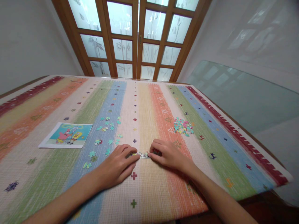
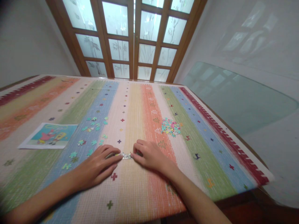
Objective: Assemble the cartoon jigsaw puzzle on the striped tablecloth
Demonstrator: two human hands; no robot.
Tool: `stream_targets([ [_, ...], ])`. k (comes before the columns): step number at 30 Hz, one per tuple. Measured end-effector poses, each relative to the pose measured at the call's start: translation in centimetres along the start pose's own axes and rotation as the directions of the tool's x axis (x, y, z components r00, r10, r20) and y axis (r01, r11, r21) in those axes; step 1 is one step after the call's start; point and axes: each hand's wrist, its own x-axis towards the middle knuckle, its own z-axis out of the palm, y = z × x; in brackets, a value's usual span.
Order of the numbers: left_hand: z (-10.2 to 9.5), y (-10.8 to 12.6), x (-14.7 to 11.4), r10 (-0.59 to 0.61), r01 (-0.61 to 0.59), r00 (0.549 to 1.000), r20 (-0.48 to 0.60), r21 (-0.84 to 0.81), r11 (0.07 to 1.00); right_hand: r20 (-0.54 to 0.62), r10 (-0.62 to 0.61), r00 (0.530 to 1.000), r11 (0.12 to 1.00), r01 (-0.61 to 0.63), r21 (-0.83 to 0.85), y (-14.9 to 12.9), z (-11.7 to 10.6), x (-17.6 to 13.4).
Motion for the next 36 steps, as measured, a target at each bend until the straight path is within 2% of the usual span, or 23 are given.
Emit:
stream_targets([
  [15, 0.6, 0.8, 0.8, -0.038, 0.039, 0.999, -0.028, 0.025, 0.999, -0.133, -0.074, 0.988, 0.997, 0.07, -0.035, -0.4, 1.4, 0.3],
  [21, 0.3, 0.7, 0.9, -0.021, 0.022, 0.999, -0.042, 0.025, 0.999, -0.17, -0.047, 0.984, 0.999, 0.05, 0.015, -0.9, 1.2, 0.5],
  [26, -0.9, -0.5, 0.4, -0.028, 0.032, 0.991, -0.132, 0.029, 0.999, -0.288, 0.105, 0.952, 0.987, -0.064, 0.148, -0.2, -0.3, 0.5],
  [29, -1.8, -1.6, -0.1, -0.049, 0.062, 0.98, -0.193, 0.061, 0.996, -0.351, 0.129, 0.928, 0.983, -0.074, 0.167, 0.6, -1.1, 0.4],
  [36, -4.4, -5.2, -1.7, -0.132, 0.184, 0.95, -0.282, 0.164, 0.969, -0.333, 0.135, 0.933, 0.982, -0.081, 0.17, 1.2, -1.8, 0.4],
])
